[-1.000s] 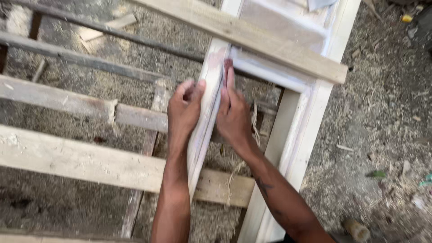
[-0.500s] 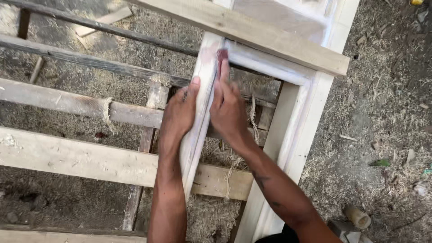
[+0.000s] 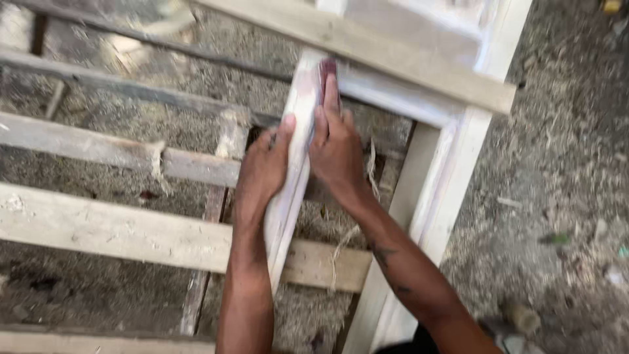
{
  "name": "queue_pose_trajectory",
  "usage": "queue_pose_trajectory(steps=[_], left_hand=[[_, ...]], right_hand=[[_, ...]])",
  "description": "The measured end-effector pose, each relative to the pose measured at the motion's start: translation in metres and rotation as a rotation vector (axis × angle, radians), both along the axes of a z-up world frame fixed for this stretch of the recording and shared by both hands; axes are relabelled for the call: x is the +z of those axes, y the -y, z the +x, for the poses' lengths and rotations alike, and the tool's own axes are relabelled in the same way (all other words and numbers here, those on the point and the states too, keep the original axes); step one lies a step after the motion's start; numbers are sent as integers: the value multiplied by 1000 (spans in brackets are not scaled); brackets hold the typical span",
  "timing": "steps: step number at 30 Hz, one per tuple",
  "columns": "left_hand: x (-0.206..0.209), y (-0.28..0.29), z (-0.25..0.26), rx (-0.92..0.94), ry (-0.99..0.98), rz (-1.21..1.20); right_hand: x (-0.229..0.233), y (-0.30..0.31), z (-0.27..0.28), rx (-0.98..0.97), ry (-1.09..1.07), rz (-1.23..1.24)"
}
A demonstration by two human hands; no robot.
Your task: The person sands a wooden door frame using a metal scraper and a sanding block. They work on the edges and corners of the frame, smoothing the surface. The person then wipes the frame with their hand to remove dust.
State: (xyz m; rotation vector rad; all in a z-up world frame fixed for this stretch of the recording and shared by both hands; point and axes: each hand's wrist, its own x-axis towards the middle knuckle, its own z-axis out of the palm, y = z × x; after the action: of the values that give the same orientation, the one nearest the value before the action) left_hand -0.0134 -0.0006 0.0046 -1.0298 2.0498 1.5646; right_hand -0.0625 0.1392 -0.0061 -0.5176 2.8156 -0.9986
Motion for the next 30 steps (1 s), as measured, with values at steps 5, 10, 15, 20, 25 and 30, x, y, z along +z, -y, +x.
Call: queue_pose_trajectory(steps=[5,10,15,20,25,30], left_hand=[[10,1,-10,31,44,-17],[-2,-5,8,10,39,17],[5,-3,-8,-1,125,1],[0,-2,1,-1,38,-6],[10,-3,-5,46,157,84],[17,-1,-10,56,78,68]], right_hand=[[2,-7,15,126,-177,-115],[-10,-5,14,12,57,-7],[-2,0,1,33,-33,33],[-7,-3,24,103,-150,-158],[-11,0,1,16,97,-8],[5,-1,26,59,-27,-122]])
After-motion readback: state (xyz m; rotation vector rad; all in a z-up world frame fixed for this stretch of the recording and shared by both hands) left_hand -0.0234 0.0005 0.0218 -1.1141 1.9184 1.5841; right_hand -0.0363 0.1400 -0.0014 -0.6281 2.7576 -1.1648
